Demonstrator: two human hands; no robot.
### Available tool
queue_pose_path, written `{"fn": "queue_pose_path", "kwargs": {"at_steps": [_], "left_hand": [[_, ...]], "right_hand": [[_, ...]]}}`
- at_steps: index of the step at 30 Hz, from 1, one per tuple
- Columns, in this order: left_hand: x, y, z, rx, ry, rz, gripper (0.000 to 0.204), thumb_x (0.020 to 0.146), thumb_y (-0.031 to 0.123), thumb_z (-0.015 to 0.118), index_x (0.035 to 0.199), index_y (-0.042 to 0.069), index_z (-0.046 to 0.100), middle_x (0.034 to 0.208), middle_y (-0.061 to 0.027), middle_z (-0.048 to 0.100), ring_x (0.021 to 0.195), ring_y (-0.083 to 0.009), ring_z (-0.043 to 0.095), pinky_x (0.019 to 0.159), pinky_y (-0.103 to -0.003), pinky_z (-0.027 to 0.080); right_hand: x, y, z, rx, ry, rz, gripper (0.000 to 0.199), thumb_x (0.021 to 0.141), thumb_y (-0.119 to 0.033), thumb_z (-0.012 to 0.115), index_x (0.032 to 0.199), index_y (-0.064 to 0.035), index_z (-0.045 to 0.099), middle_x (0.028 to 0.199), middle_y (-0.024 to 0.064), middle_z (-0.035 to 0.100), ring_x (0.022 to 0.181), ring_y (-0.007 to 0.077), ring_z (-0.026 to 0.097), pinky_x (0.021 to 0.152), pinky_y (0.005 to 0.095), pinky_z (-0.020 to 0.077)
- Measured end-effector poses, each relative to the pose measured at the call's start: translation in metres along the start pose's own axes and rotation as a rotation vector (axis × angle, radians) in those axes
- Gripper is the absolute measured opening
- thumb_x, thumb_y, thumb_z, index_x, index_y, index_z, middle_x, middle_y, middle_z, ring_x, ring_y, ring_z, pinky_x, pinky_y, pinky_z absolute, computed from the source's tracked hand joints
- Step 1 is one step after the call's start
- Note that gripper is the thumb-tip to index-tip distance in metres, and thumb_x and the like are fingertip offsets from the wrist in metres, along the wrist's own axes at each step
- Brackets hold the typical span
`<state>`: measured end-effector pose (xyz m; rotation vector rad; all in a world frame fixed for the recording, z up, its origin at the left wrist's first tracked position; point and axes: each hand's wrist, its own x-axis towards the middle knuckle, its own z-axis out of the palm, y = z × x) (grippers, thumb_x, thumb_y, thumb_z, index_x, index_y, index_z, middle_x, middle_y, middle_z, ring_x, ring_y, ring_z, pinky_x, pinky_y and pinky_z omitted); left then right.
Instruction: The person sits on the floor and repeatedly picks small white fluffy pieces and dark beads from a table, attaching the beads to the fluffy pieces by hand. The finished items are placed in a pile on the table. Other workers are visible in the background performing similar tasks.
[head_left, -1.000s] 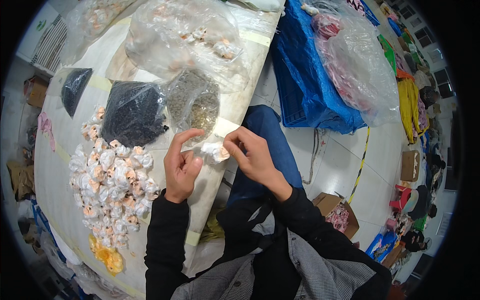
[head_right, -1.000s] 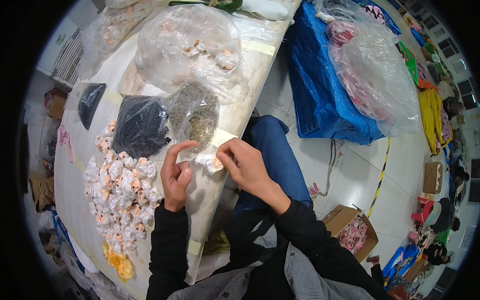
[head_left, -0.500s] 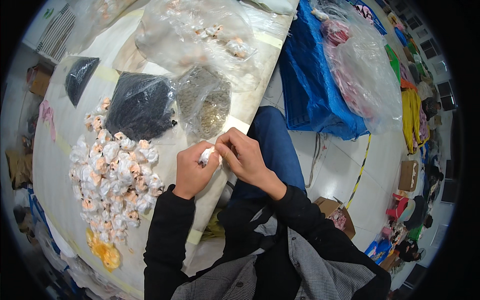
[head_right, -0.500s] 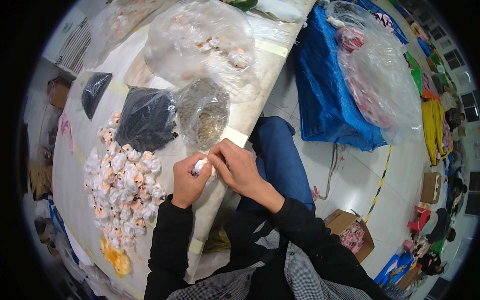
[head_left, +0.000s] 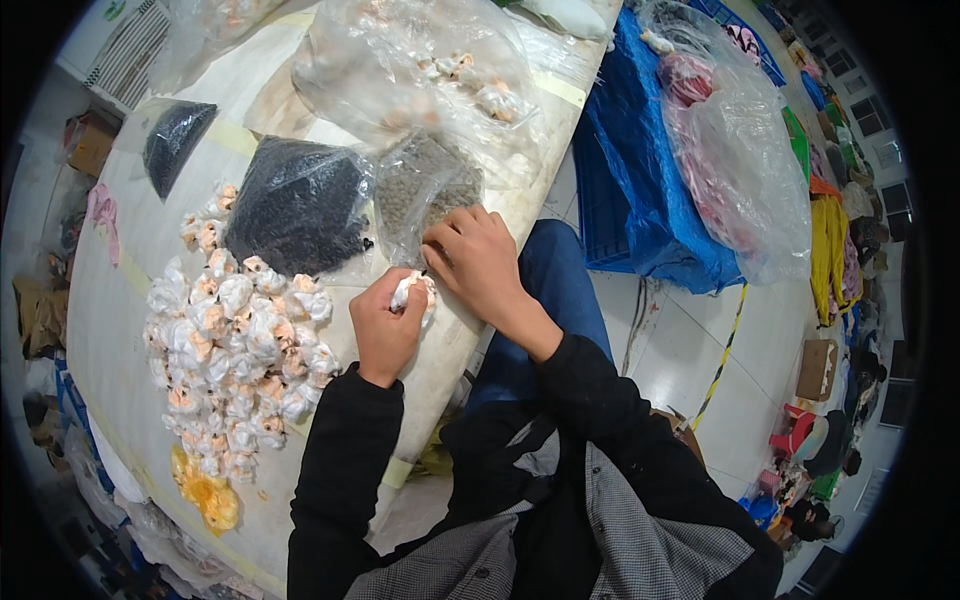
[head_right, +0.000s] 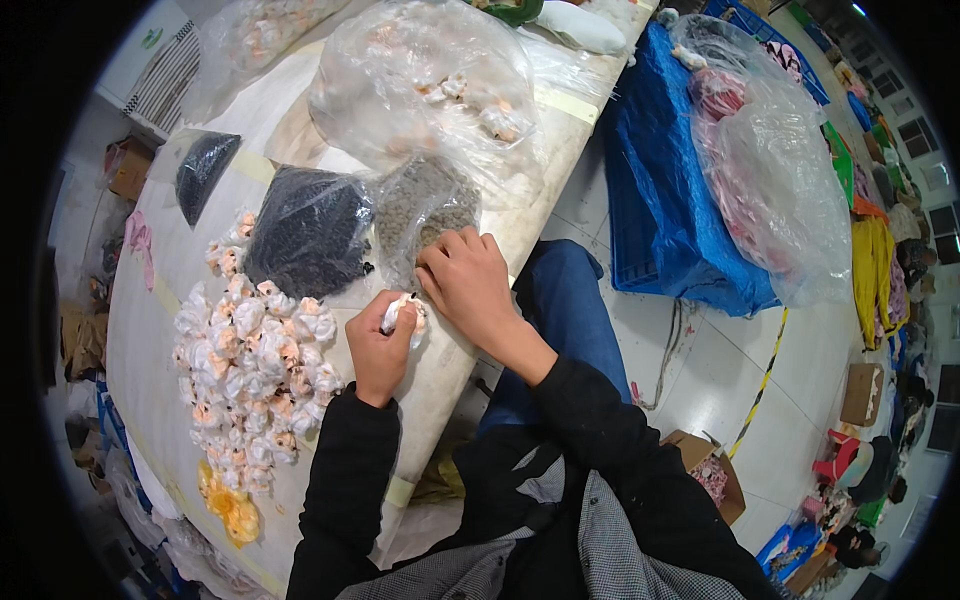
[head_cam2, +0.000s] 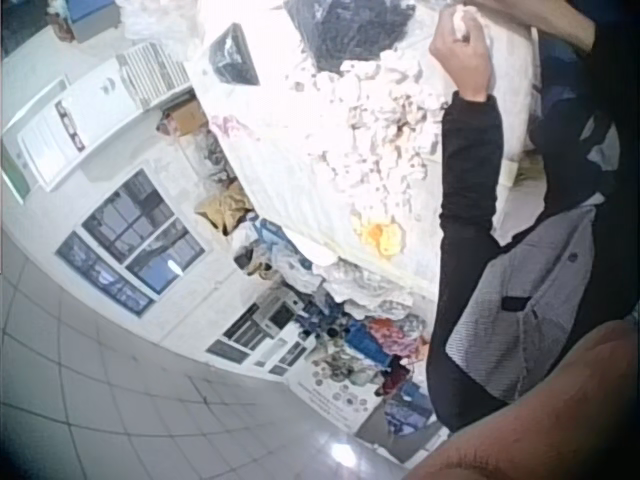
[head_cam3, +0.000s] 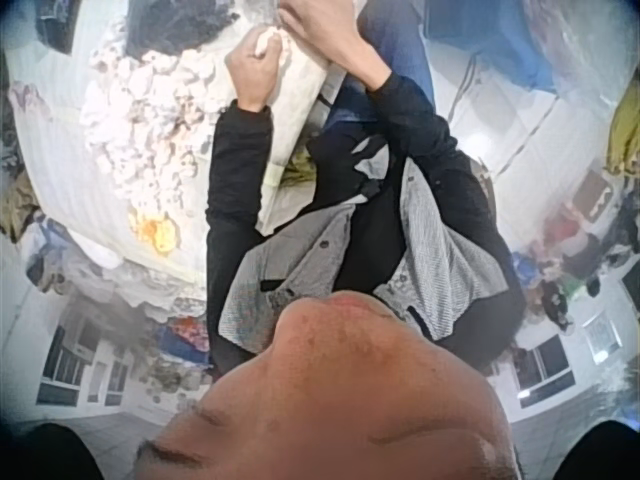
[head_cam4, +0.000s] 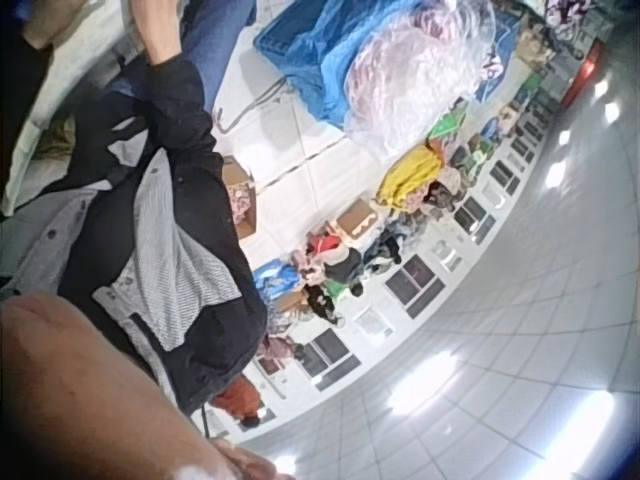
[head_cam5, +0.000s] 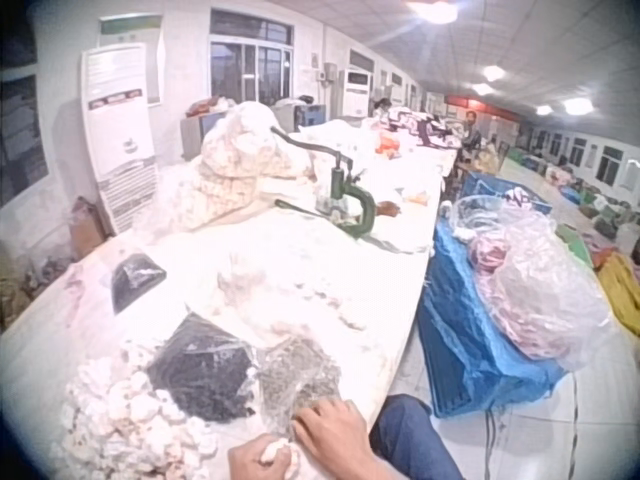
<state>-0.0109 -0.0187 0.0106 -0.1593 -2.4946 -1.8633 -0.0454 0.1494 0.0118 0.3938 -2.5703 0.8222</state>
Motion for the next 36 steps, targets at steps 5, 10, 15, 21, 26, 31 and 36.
{"fn": "queue_pose_path", "kwargs": {"at_steps": [5, 10, 15, 21, 26, 31, 36], "left_hand": [[0.000, 0.000, 0.001, 0.008, -0.002, 0.016, 0.017, 0.095, 0.014, 0.070, 0.096, -0.003, 0.071, 0.071, -0.0070, 0.065, 0.060, -0.0089, 0.054, 0.055, -0.029, 0.044], [0.001, -0.001, 0.000, -0.010, 0.000, 0.057, 0.017, 0.095, 0.014, 0.071, 0.097, -0.002, 0.071, 0.075, -0.0084, 0.066, 0.063, -0.0109, 0.057, 0.057, -0.029, 0.045], [0.001, 0.001, 0.000, 0.000, -0.014, 0.099, 0.015, 0.095, 0.013, 0.070, 0.098, -0.002, 0.071, 0.078, -0.0092, 0.067, 0.064, -0.0138, 0.059, 0.058, -0.030, 0.045], [0.001, 0.003, -0.001, 0.022, -0.045, 0.126, 0.014, 0.095, 0.012, 0.069, 0.097, -0.001, 0.070, 0.077, -0.0097, 0.065, 0.062, -0.0160, 0.058, 0.057, -0.031, 0.043], [0.000, 0.003, -0.002, 0.029, -0.082, 0.134, 0.014, 0.094, 0.013, 0.070, 0.096, -0.001, 0.071, 0.079, -0.0112, 0.066, 0.064, -0.0202, 0.062, 0.058, -0.032, 0.045], [0.000, 0.003, 0.001, 0.082, -0.105, 0.148, 0.013, 0.093, 0.011, 0.071, 0.098, -0.001, 0.071, 0.082, -0.0134, 0.067, 0.067, -0.0263, 0.066, 0.060, -0.033, 0.049], [-0.001, 0.001, 0.003, 0.108, -0.132, 0.193, 0.011, 0.092, 0.009, 0.070, 0.099, 0.000, 0.071, 0.085, -0.0146, 0.068, 0.068, -0.0296, 0.067, 0.060, -0.036, 0.051]], "right_hand": [[0.003, 0.006, 0.008, 0.002, 0.031, -0.029, 0.009, 0.087, -0.015, 0.077, 0.093, -0.0095, 0.072, 0.092, 0.0063, 0.064, 0.091, 0.0287, 0.061, 0.079, 0.0403, 0.0482], [-0.004, -0.008, -0.018, 0.491, 0.003, 0.271, 0.009, 0.091, -0.008, 0.075, 0.098, -0.0050, 0.072, 0.088, 0.0057, 0.069, 0.075, 0.0174, 0.063, 0.070, 0.0309, 0.0501], [-0.017, -0.015, -0.030, 1.148, -0.237, 0.615, 0.010, 0.099, -0.009, 0.071, 0.103, 0.0002, 0.070, 0.088, 0.0016, 0.069, 0.074, 0.0069, 0.060, 0.068, 0.0235, 0.0490], [-0.019, -0.010, -0.030, 1.246, -0.296, 0.632, 0.013, 0.101, -0.013, 0.071, 0.104, 0.0002, 0.070, 0.089, 0.0014, 0.069, 0.076, 0.0068, 0.060, 0.070, 0.0231, 0.0491], [-0.022, -0.008, -0.029, 1.231, -0.288, 0.636, 0.014, 0.102, -0.013, 0.072, 0.106, 0.0001, 0.070, 0.089, 0.0011, 0.069, 0.076, 0.0065, 0.059, 0.071, 0.0232, 0.0488], [-0.024, -0.011, -0.038, 0.862, -0.254, 0.503, 0.011, 0.100, -0.011, 0.072, 0.104, -0.0008, 0.070, 0.085, -0.0002, 0.068, 0.074, 0.0063, 0.059, 0.069, 0.0239, 0.0488], [-0.019, -0.010, -0.050, 0.664, -0.326, 0.336, 0.012, 0.096, -0.009, 0.072, 0.101, 0.0006, 0.067, 0.079, 0.0033, 0.066, 0.071, 0.0079, 0.060, 0.066, 0.0265, 0.0496]]}}
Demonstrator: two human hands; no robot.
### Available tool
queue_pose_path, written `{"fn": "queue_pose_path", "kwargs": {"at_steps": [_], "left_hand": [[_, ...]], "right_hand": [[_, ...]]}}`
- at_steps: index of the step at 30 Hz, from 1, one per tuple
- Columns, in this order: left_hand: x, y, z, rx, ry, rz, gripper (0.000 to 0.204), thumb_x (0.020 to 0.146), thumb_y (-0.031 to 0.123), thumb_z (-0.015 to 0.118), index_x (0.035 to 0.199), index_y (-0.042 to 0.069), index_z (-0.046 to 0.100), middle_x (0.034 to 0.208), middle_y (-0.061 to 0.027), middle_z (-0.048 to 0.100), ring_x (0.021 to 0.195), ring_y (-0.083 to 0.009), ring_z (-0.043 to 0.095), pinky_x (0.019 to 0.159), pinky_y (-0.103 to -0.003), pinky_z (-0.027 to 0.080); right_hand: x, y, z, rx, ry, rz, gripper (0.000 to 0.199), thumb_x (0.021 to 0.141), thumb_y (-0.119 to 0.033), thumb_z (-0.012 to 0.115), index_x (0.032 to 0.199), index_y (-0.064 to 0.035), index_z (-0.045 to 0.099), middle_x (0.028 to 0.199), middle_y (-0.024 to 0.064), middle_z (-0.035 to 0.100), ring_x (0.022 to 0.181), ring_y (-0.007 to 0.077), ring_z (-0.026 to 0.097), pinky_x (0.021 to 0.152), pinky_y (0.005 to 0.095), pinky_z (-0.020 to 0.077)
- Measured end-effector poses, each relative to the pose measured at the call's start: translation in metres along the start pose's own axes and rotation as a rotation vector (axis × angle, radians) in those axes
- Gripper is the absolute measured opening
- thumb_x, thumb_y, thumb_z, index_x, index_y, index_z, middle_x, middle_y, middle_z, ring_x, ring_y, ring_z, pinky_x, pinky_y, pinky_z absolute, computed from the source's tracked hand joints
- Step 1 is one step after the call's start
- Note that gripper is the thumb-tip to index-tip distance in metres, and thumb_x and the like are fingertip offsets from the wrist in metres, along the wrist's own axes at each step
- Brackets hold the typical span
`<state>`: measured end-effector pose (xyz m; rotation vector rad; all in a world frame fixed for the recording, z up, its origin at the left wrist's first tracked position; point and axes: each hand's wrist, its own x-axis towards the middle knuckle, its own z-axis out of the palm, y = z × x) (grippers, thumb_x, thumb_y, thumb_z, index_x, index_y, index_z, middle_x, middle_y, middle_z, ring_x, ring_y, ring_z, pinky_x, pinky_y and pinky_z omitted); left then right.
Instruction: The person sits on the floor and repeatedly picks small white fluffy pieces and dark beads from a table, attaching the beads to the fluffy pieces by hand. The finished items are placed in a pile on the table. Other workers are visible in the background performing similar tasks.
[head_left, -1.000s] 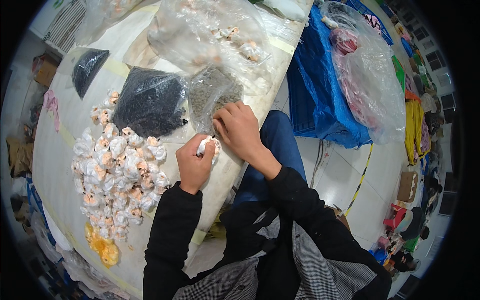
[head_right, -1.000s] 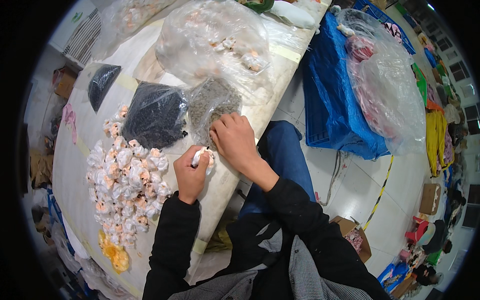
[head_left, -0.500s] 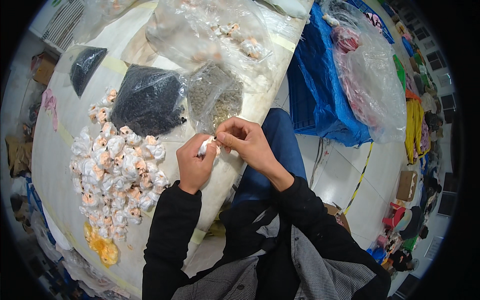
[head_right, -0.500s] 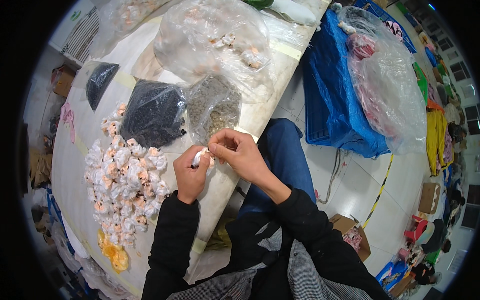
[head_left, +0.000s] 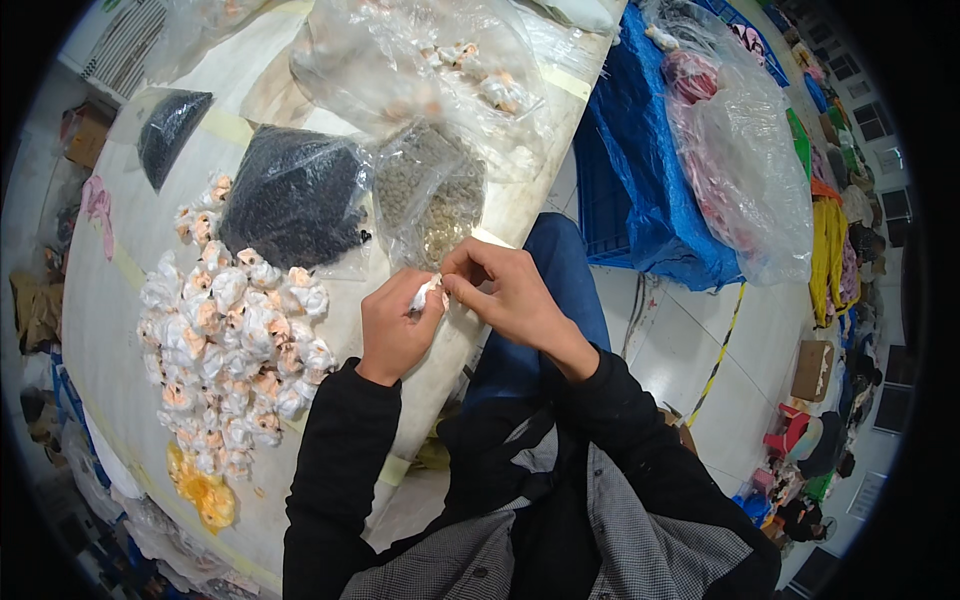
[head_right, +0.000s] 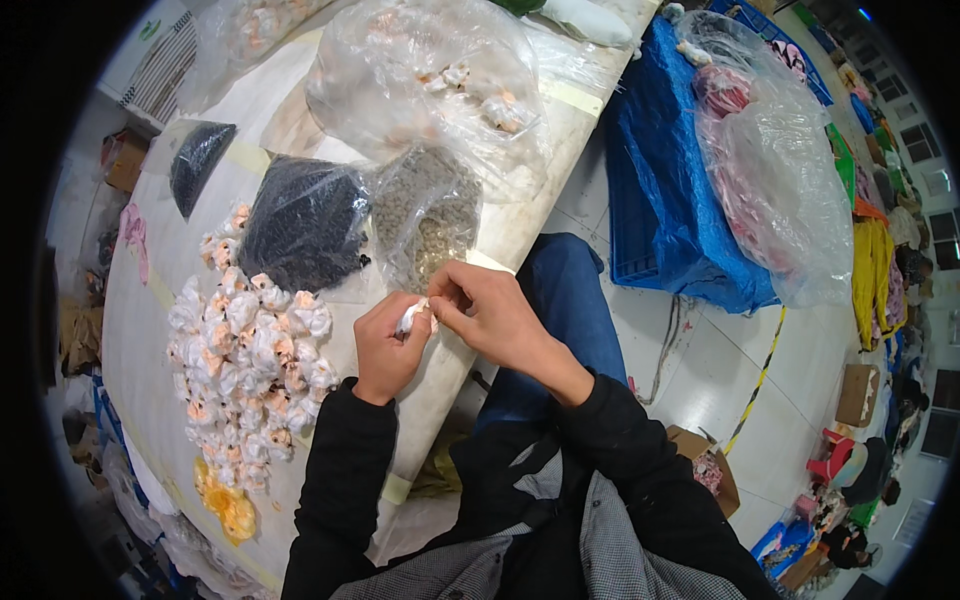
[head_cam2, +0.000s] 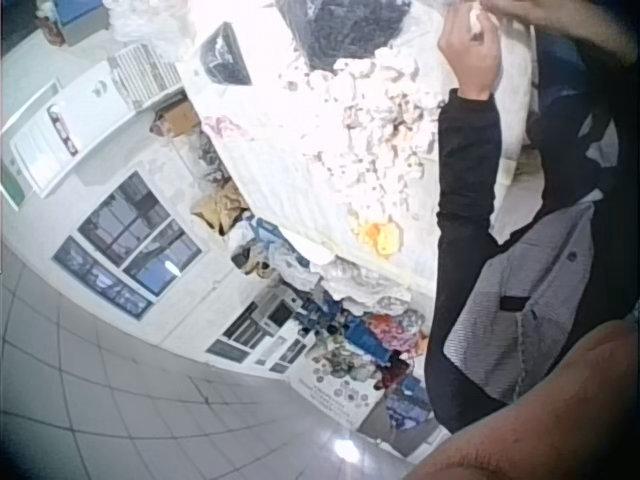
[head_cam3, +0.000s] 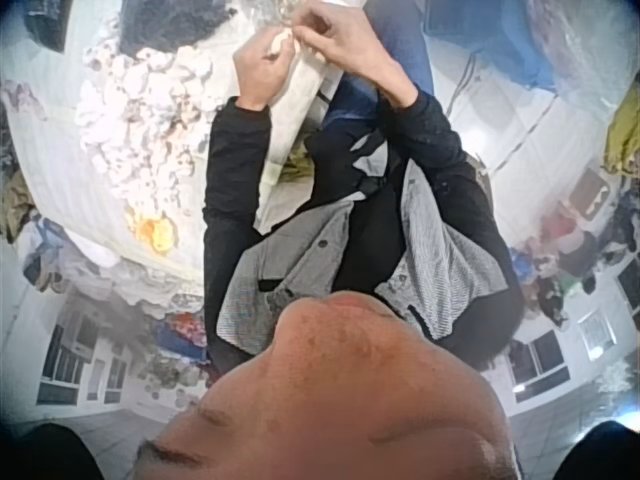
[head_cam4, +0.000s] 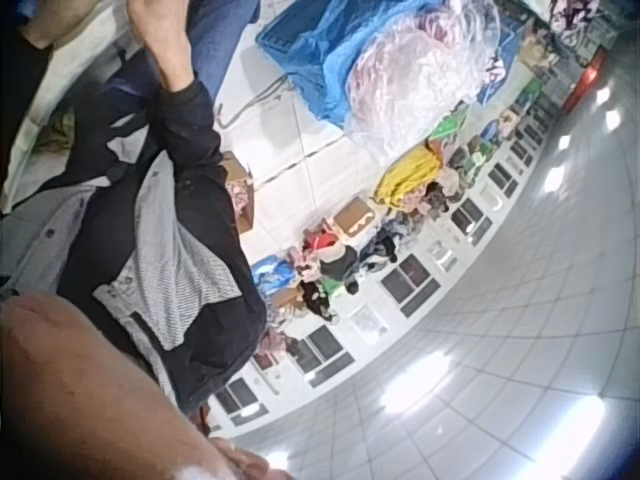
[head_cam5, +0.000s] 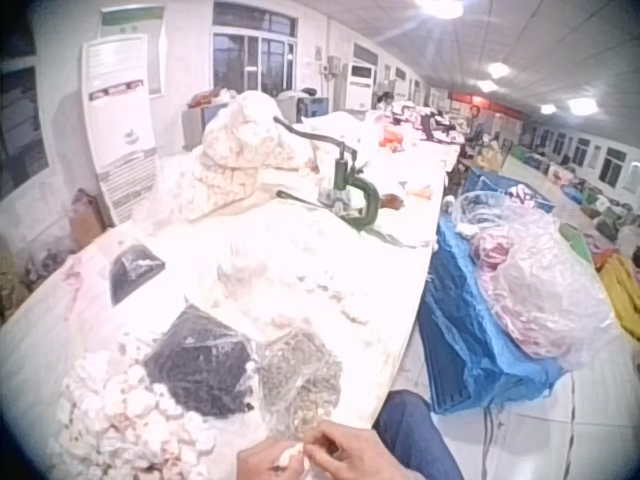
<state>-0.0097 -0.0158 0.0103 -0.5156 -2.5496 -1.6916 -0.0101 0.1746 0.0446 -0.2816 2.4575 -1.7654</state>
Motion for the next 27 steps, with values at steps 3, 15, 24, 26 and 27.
{"fn": "queue_pose_path", "kwargs": {"at_steps": [3, 15, 24, 26, 27], "left_hand": [[-0.0002, -0.0001, 0.0007, 0.028, -0.008, 0.043, 0.011, 0.092, 0.008, 0.069, 0.099, 0.000, 0.071, 0.086, -0.0148, 0.068, 0.068, -0.0306, 0.067, 0.059, -0.036, 0.052], [-0.0029, -0.0033, 0.0012, 0.105, -0.032, 0.107, 0.011, 0.090, 0.006, 0.066, 0.101, 0.001, 0.068, 0.086, -0.0142, 0.066, 0.064, -0.0314, 0.064, 0.056, -0.038, 0.050], [-0.0048, -0.0036, 0.0002, 0.108, -0.052, 0.095, 0.012, 0.090, 0.005, 0.067, 0.101, 0.001, 0.067, 0.087, -0.0148, 0.065, 0.065, -0.0330, 0.064, 0.057, -0.040, 0.050], [-0.0048, -0.0046, 0.0007, 0.110, -0.056, 0.112, 0.012, 0.090, 0.005, 0.067, 0.101, 0.002, 0.067, 0.087, -0.0149, 0.065, 0.066, -0.0341, 0.064, 0.058, -0.041, 0.050], [-0.0042, -0.0053, 0.0004, 0.115, -0.056, 0.135, 0.012, 0.090, 0.005, 0.067, 0.101, 0.002, 0.067, 0.087, -0.0150, 0.064, 0.066, -0.0347, 0.064, 0.058, -0.041, 0.050]], "right_hand": [[0.0023, 0.0013, -0.0037, -0.023, -0.052, 0.021, 0.013, 0.095, -0.009, 0.072, 0.097, 0.0012, 0.065, 0.077, 0.0051, 0.065, 0.069, 0.0091, 0.059, 0.065, 0.0280, 0.0495], [0.0043, 0.0051, -0.0023, -0.039, -0.103, -0.037, 0.014, 0.092, -0.009, 0.068, 0.091, 0.0003, 0.058, 0.071, 0.0144, 0.062, 0.064, 0.0279, 0.062, 0.062, 0.0371, 0.0486], [0.0044, 0.0050, -0.0025, -0.046, -0.128, -0.025, 0.013, 0.093, -0.008, 0.069, 0.092, 0.0007, 0.059, 0.073, 0.0129, 0.063, 0.065, 0.0235, 0.061, 0.062, 0.0353, 0.0485], [0.0040, 0.0069, -0.0031, -0.076, -0.135, -0.037, 0.012, 0.095, -0.007, 0.069, 0.093, 0.0015, 0.061, 0.076, 0.0087, 0.064, 0.066, 0.0140, 0.058, 0.062, 0.0305, 0.0483], [0.0038, 0.0070, -0.0020, -0.068, -0.136, -0.040, 0.012, 0.095, -0.008, 0.069, 0.093, 0.0011, 0.060, 0.075, 0.0112, 0.064, 0.066, 0.0201, 0.060, 0.063, 0.0334, 0.0487]]}}
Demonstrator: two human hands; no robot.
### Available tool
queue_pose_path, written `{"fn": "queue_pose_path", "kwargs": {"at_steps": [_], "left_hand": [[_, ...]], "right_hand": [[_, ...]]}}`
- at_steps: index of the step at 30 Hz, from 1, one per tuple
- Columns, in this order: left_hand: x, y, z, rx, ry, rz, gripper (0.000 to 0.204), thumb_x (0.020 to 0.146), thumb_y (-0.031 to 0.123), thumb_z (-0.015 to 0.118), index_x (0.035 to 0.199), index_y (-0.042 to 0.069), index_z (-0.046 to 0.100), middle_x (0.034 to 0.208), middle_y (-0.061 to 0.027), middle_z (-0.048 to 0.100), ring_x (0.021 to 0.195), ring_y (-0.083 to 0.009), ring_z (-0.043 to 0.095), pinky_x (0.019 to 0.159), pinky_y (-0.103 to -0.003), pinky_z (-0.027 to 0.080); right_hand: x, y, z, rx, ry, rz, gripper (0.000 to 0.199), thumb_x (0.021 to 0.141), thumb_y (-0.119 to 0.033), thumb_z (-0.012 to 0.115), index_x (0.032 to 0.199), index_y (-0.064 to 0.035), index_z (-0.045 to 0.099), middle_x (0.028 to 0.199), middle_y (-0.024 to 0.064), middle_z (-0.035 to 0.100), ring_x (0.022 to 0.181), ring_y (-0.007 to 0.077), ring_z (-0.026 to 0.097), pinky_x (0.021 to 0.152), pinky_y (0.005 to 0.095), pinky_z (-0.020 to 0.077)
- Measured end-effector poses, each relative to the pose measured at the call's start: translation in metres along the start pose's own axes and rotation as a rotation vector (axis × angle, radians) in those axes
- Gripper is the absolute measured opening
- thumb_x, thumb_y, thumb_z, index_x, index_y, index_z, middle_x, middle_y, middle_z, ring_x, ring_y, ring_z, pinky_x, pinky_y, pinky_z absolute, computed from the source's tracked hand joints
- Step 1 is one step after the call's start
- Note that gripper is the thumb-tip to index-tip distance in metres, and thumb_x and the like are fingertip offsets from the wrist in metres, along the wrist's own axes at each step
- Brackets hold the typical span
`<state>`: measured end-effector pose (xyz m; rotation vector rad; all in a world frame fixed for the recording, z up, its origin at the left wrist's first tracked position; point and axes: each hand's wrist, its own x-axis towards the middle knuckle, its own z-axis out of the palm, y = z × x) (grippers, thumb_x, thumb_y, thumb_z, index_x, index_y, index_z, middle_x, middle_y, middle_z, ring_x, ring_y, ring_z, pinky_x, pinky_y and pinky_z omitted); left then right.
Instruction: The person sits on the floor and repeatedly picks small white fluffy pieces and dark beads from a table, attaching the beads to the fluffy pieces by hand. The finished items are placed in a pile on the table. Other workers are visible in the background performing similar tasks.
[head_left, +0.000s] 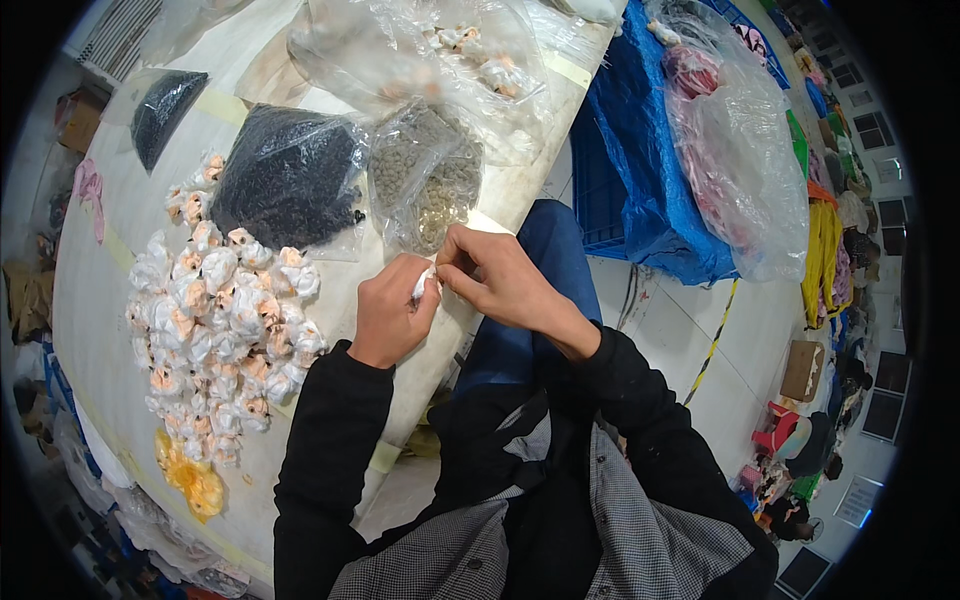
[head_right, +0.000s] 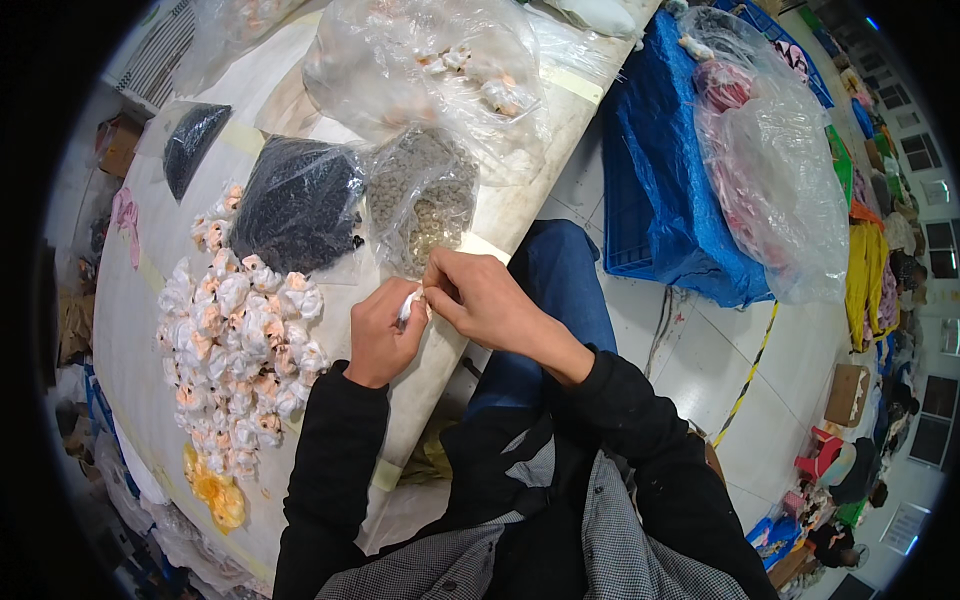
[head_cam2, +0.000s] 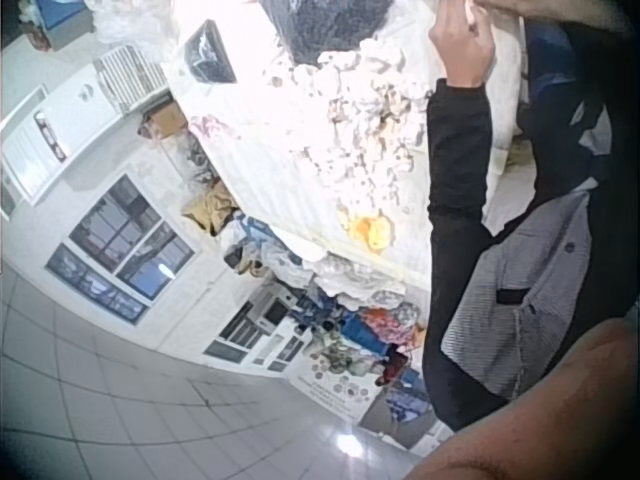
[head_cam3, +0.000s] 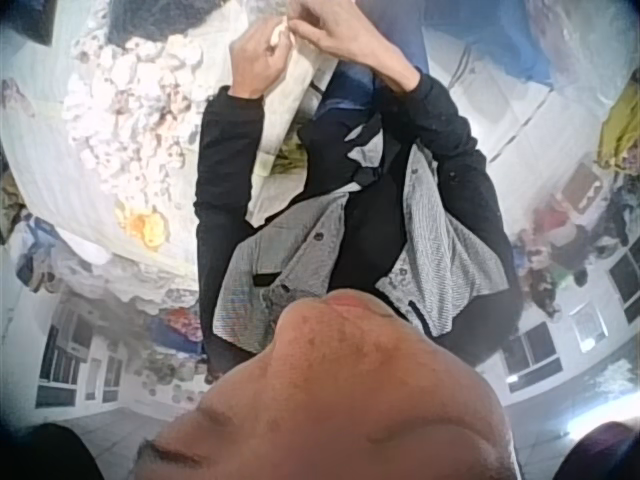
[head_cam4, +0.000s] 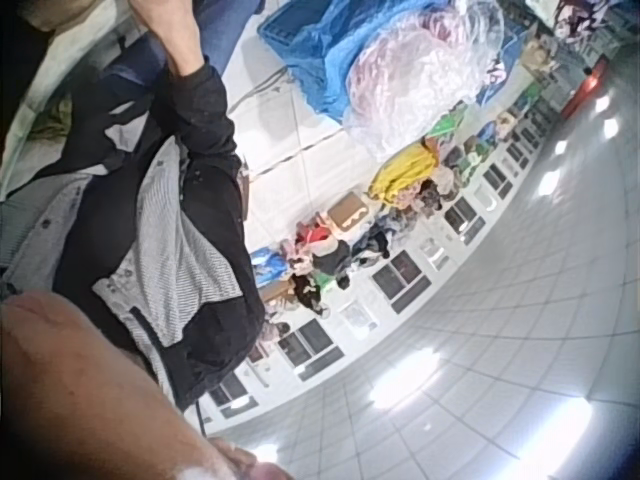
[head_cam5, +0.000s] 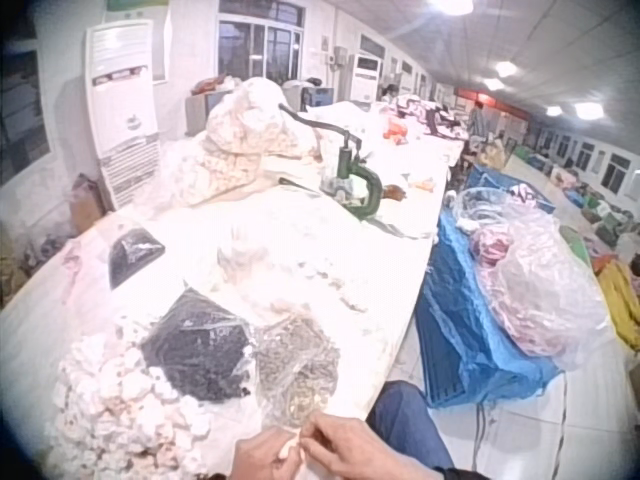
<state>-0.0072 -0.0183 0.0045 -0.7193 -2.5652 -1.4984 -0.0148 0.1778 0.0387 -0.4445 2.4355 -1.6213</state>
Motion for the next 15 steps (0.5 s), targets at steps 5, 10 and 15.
{"fn": "queue_pose_path", "kwargs": {"at_steps": [5, 10, 15], "left_hand": [[-0.0040, 0.0027, -0.0001, 0.029, -0.029, 0.002, 0.013, 0.089, 0.006, 0.068, 0.102, 0.003, 0.066, 0.086, -0.0152, 0.062, 0.067, -0.0363, 0.064, 0.058, -0.043, 0.050], [-0.0038, 0.0021, 0.0005, -0.003, 0.008, 0.023, 0.010, 0.092, 0.004, 0.066, 0.102, 0.002, 0.067, 0.083, -0.0139, 0.062, 0.059, -0.0300, 0.060, 0.053, -0.037, 0.046], [-0.0027, 0.0024, -0.0003, 0.001, 0.010, 0.016, 0.009, 0.092, 0.004, 0.066, 0.100, 0.001, 0.068, 0.082, -0.0142, 0.063, 0.060, -0.0303, 0.061, 0.054, -0.037, 0.047]], "right_hand": [[-0.0023, 0.0010, 0.0018, -0.009, -0.024, -0.024, 0.014, 0.093, -0.009, 0.068, 0.095, 0.0000, 0.058, 0.075, 0.0167, 0.064, 0.070, 0.0339, 0.065, 0.065, 0.0398, 0.0504], [-0.0041, -0.0043, 0.0040, -0.044, -0.005, -0.017, 0.014, 0.093, -0.010, 0.069, 0.096, -0.0004, 0.059, 0.078, 0.0170, 0.065, 0.072, 0.0345, 0.066, 0.066, 0.0404, 0.0510], [-0.0054, -0.0016, 0.0083, -0.052, 0.038, -0.040, 0.014, 0.094, -0.010, 0.069, 0.097, -0.0010, 0.059, 0.078, 0.0150, 0.064, 0.070, 0.0294, 0.065, 0.065, 0.0380, 0.0507]]}}
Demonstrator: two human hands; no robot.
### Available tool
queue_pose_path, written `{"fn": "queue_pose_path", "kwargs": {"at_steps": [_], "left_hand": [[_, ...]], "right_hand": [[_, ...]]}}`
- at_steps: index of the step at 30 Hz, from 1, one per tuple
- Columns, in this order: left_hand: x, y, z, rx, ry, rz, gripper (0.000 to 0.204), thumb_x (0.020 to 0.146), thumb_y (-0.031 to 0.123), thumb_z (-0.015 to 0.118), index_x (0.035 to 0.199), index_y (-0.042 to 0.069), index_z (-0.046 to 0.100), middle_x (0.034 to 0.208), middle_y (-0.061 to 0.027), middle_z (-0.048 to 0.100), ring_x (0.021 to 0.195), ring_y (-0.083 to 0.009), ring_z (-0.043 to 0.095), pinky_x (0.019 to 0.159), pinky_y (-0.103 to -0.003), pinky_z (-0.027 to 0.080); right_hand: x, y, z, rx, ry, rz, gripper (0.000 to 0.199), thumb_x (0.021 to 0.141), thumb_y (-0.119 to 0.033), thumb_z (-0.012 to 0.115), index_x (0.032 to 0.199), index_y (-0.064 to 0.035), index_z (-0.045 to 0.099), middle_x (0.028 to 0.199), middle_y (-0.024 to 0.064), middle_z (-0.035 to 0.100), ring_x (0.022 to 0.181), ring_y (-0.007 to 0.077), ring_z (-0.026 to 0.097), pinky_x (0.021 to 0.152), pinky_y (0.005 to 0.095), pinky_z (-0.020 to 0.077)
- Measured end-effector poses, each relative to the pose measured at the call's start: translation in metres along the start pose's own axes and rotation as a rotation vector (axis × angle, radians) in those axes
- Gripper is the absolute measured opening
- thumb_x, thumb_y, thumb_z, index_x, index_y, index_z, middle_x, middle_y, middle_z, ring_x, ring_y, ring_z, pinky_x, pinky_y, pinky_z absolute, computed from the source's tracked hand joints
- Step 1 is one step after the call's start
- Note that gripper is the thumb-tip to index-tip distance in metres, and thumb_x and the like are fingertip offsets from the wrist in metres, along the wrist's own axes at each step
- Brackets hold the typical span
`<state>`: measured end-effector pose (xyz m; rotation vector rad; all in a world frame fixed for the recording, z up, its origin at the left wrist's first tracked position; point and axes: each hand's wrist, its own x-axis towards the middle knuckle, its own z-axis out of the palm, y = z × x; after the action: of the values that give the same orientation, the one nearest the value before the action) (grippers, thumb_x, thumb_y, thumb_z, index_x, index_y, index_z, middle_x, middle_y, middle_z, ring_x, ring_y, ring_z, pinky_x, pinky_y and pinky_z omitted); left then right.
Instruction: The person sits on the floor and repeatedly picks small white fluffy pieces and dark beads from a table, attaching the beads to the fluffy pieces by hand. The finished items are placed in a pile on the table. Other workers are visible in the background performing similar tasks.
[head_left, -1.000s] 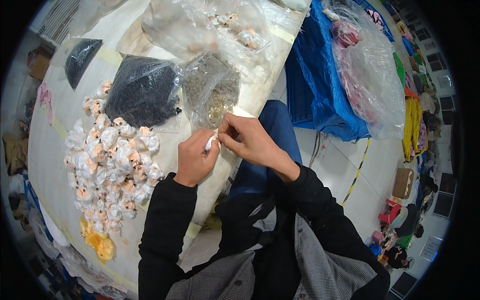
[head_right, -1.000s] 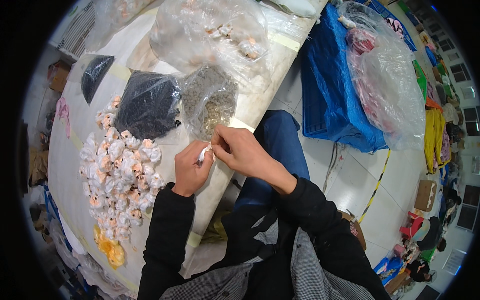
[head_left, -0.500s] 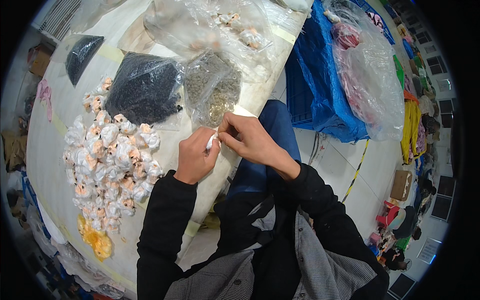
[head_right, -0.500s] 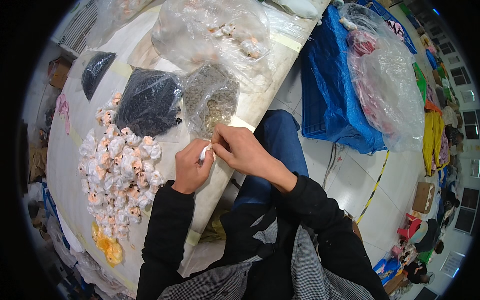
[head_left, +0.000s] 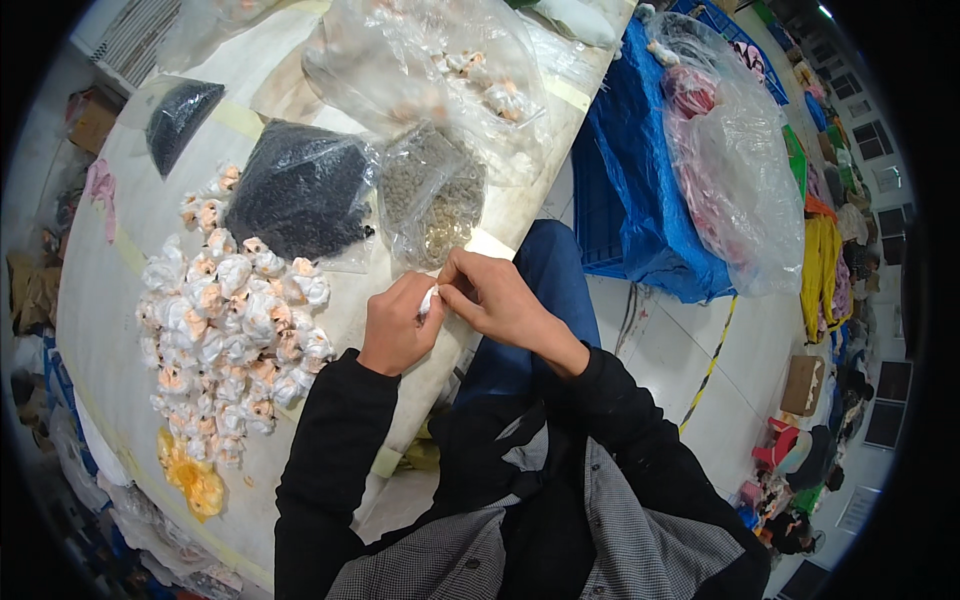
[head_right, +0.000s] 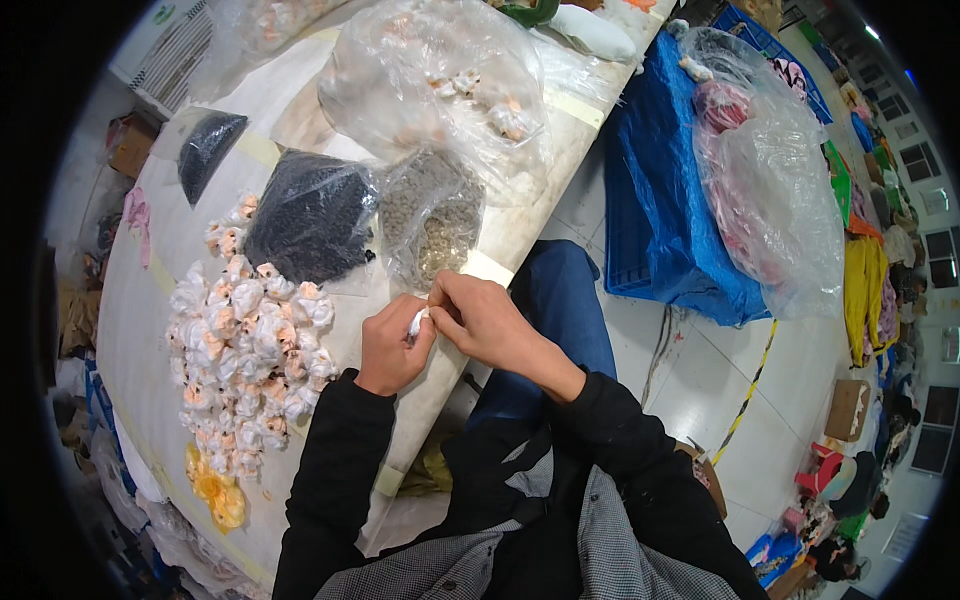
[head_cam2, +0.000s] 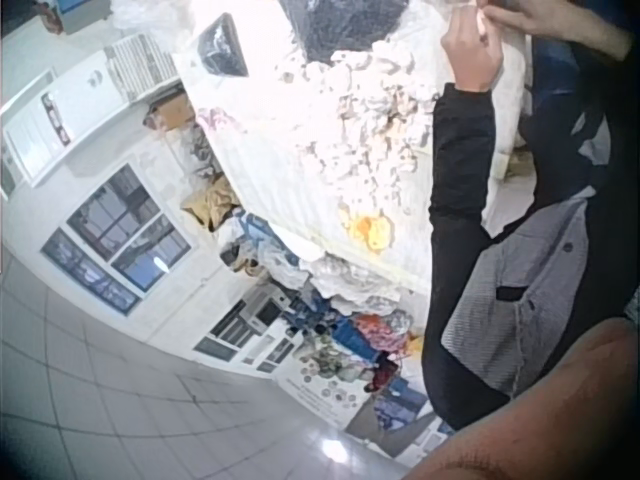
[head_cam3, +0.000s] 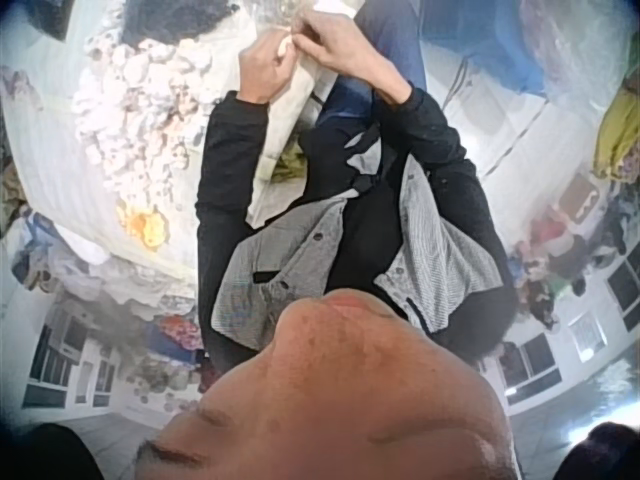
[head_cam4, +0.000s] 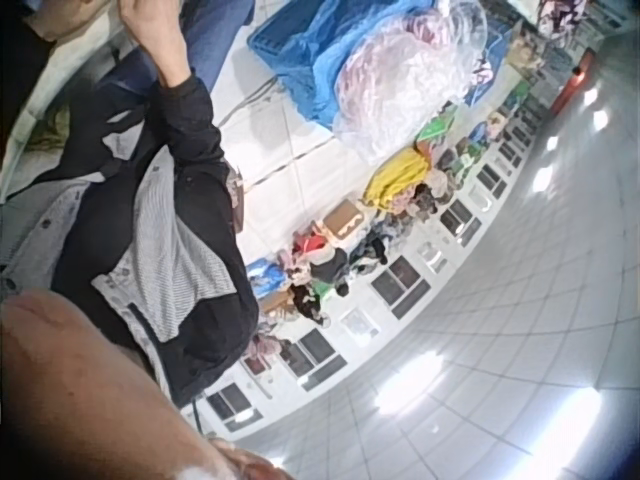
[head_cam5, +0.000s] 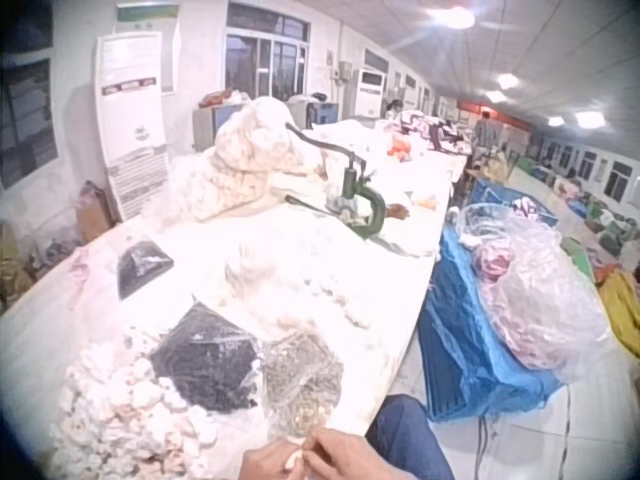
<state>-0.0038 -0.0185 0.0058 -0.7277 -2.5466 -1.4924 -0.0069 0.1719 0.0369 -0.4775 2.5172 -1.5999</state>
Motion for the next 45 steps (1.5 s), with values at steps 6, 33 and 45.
{"fn": "queue_pose_path", "kwargs": {"at_steps": [6, 33, 45], "left_hand": [[-0.002, 0.003, -0.005, -0.118, 0.072, -0.062, 0.012, 0.091, 0.006, 0.069, 0.101, 0.001, 0.071, 0.088, -0.0138, 0.068, 0.070, -0.0283, 0.067, 0.063, -0.035, 0.052], [-0.007, 0.003, -0.003, -0.670, 0.163, -0.377, 0.020, 0.098, 0.007, 0.072, 0.114, 0.005, 0.060, 0.112, -0.0016, 0.061, 0.094, -0.0070, 0.058, 0.079, -0.022, 0.049], [-0.004, 0.009, 0.013, -0.388, 0.175, -0.234, 0.021, 0.098, 0.014, 0.069, 0.115, 0.003, 0.065, 0.108, 0.0008, 0.063, 0.077, -0.0045, 0.045, 0.063, -0.021, 0.033]], "right_hand": [[0.001, -0.017, -0.002, 0.020, 0.083, -0.100, 0.012, 0.096, -0.010, 0.070, 0.097, -0.0008, 0.063, 0.075, 0.0114, 0.062, 0.066, 0.0190, 0.061, 0.062, 0.0323, 0.0493], [-0.019, 0.010, 0.033, 0.160, 0.423, -0.040, 0.016, 0.093, -0.014, 0.076, 0.104, -0.0042, 0.072, 0.080, 0.0060, 0.068, 0.057, 0.0114, 0.055, 0.055, 0.0270, 0.0452], [-0.029, 0.004, 0.026, 0.026, 0.470, -0.059, 0.017, 0.097, -0.019, 0.067, 0.102, -0.0036, 0.064, 0.097, 0.0147, 0.065, 0.084, 0.0390, 0.065, 0.070, 0.0461, 0.0508]]}}
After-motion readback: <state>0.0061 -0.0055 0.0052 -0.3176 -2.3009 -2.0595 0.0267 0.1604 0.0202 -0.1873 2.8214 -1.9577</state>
